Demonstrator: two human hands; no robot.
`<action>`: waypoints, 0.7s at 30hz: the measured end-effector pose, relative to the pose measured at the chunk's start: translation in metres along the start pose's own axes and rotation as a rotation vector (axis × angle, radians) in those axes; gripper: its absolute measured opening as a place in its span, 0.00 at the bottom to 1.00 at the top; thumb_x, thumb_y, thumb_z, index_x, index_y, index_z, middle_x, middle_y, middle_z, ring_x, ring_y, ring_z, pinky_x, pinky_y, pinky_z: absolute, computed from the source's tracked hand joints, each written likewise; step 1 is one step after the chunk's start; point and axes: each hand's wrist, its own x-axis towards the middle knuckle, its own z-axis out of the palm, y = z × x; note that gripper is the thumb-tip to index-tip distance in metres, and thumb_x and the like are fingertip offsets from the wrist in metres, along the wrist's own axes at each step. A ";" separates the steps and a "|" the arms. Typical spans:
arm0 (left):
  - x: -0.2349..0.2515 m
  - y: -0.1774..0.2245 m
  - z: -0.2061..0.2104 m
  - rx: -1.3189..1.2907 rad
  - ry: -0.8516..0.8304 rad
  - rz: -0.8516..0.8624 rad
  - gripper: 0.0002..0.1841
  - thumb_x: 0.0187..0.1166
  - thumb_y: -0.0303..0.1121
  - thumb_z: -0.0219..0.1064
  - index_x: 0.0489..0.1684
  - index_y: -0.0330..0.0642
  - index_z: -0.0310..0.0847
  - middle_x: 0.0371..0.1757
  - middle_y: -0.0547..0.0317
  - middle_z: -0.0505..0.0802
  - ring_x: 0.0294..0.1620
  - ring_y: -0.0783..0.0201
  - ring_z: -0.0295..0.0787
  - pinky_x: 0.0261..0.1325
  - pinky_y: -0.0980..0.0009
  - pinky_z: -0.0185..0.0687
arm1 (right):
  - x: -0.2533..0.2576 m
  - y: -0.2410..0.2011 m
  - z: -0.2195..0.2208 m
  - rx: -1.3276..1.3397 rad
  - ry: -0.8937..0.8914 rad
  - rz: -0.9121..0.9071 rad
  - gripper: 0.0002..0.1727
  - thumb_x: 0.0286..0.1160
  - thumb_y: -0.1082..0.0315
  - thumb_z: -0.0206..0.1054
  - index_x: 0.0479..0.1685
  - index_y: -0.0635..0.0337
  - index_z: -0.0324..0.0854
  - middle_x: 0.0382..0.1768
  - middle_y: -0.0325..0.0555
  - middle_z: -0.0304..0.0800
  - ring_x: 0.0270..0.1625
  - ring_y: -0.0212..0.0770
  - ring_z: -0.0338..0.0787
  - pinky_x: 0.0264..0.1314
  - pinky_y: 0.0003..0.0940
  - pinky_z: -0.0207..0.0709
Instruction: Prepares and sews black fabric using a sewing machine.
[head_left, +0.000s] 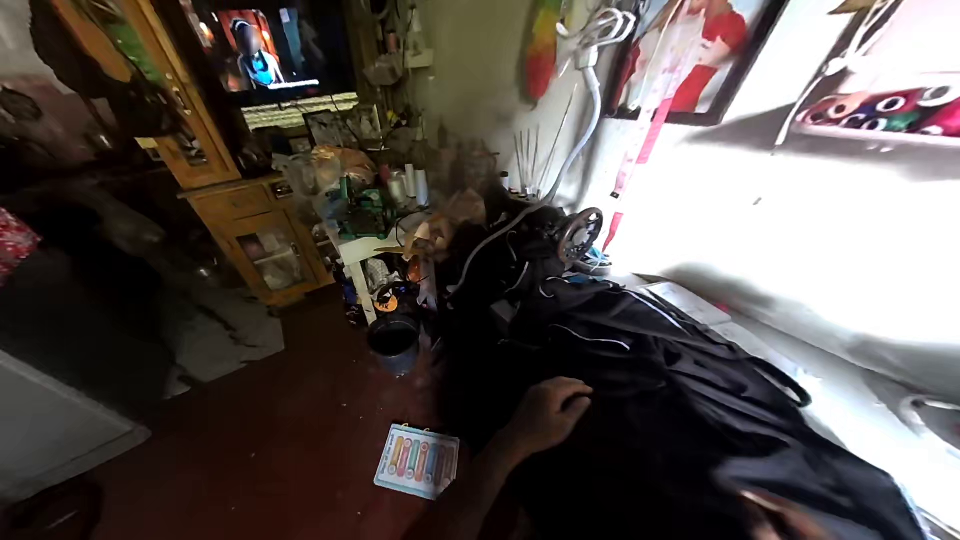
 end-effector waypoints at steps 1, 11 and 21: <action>-0.007 -0.003 -0.011 -0.015 0.052 -0.038 0.18 0.89 0.31 0.56 0.66 0.27 0.84 0.71 0.38 0.87 0.76 0.52 0.83 0.82 0.59 0.73 | 0.016 -0.005 0.010 0.067 -0.022 -0.045 0.17 0.87 0.71 0.57 0.56 0.78 0.85 0.53 0.69 0.92 0.57 0.58 0.93 0.66 0.53 0.83; -0.069 -0.042 -0.080 0.007 0.288 -0.342 0.19 0.90 0.32 0.54 0.67 0.28 0.82 0.67 0.39 0.89 0.69 0.52 0.86 0.77 0.56 0.77 | 0.147 -0.062 0.107 0.430 -0.101 -0.120 0.16 0.86 0.73 0.54 0.56 0.75 0.85 0.48 0.59 0.92 0.44 0.41 0.92 0.53 0.38 0.86; -0.019 -0.059 -0.126 0.031 0.406 -0.338 0.19 0.91 0.35 0.54 0.67 0.30 0.82 0.65 0.42 0.90 0.66 0.57 0.87 0.73 0.59 0.79 | 0.200 -0.046 0.183 0.838 -0.107 0.156 0.16 0.92 0.65 0.54 0.50 0.71 0.83 0.29 0.39 0.84 0.29 0.27 0.83 0.36 0.23 0.80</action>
